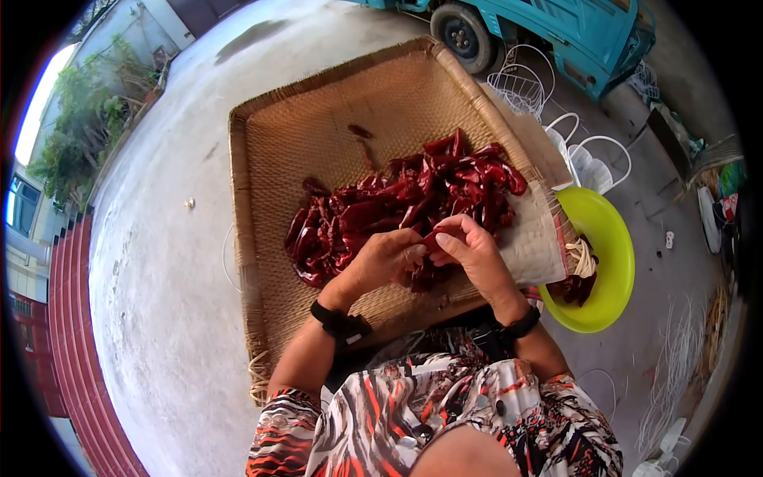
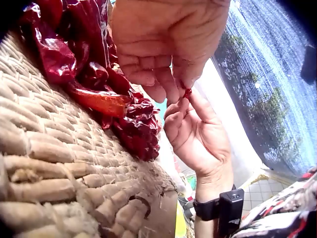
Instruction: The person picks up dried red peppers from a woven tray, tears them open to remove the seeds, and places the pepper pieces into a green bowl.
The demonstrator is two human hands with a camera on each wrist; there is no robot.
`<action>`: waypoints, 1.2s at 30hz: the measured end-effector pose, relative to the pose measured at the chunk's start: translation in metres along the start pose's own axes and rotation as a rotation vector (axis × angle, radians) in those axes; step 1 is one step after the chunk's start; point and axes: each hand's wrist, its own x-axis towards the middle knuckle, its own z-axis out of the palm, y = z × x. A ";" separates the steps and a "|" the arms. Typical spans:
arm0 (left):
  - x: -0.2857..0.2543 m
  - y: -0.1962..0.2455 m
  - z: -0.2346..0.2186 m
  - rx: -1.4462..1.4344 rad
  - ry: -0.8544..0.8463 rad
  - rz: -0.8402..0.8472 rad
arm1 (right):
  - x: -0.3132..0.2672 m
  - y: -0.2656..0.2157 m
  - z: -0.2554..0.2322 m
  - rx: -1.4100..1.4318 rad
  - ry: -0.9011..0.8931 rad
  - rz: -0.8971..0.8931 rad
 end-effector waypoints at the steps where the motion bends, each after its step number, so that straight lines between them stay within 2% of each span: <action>1: 0.001 -0.004 -0.002 0.014 -0.008 0.029 | -0.003 -0.002 0.002 0.017 -0.009 0.015; 5: -0.001 -0.012 -0.009 -0.087 -0.048 0.015 | -0.008 0.005 -0.009 0.004 -0.020 0.048; 8: -0.001 -0.010 -0.009 -0.076 -0.024 0.023 | -0.015 0.002 -0.016 -0.078 0.018 -0.057; 9: 0.000 -0.010 -0.009 -0.065 -0.007 0.036 | -0.020 -0.003 -0.017 -0.116 0.089 -0.099; 12: -0.002 -0.014 -0.020 0.095 0.226 0.086 | -0.039 -0.020 -0.041 -0.254 0.382 -0.191; 14: 0.000 -0.018 -0.025 0.363 0.408 0.280 | -0.054 -0.030 -0.067 -0.449 0.638 -0.402; 16: -0.002 -0.010 -0.026 0.453 0.500 0.310 | -0.069 -0.040 -0.101 -0.728 0.898 -0.515; 17: -0.001 -0.012 -0.028 0.408 0.492 0.259 | -0.078 -0.047 -0.114 -0.817 0.989 -0.563; 18: 0.001 -0.013 -0.027 0.524 0.498 0.284 | -0.087 -0.051 -0.127 -0.907 1.079 -0.612; 20: 0.005 -0.013 -0.022 0.759 0.505 0.337 | -0.105 -0.050 -0.156 -1.118 1.256 -0.516; 21: 0.004 -0.012 -0.019 0.869 0.480 0.271 | -0.114 -0.043 -0.175 -1.154 1.248 -0.503; 24: 0.004 -0.008 -0.013 1.129 0.445 0.264 | -0.118 -0.029 -0.187 -1.215 1.358 -0.448; 26: 0.006 -0.010 -0.013 1.143 0.440 0.242 | -0.116 -0.023 -0.181 -1.026 1.195 -0.354; 28: 0.006 -0.010 -0.013 1.191 0.457 0.246 | -0.101 -0.017 -0.155 -0.833 1.019 -0.450; 31: 0.007 -0.011 -0.020 1.120 0.481 0.565 | -0.082 -0.026 -0.100 -0.846 0.742 -0.443; 32: 0.006 -0.007 -0.017 1.083 0.467 0.570 | -0.075 -0.025 -0.087 -0.837 0.631 -0.474; 34: -0.001 0.006 -0.008 1.010 0.440 0.578 | -0.058 -0.025 -0.057 -0.637 0.427 -0.421; 35: -0.006 0.010 -0.007 0.963 0.353 0.526 | -0.050 -0.020 -0.046 -0.524 0.344 -0.384; 36: -0.008 0.014 -0.001 0.809 0.334 0.455 | -0.043 -0.015 -0.036 -0.411 0.260 -0.346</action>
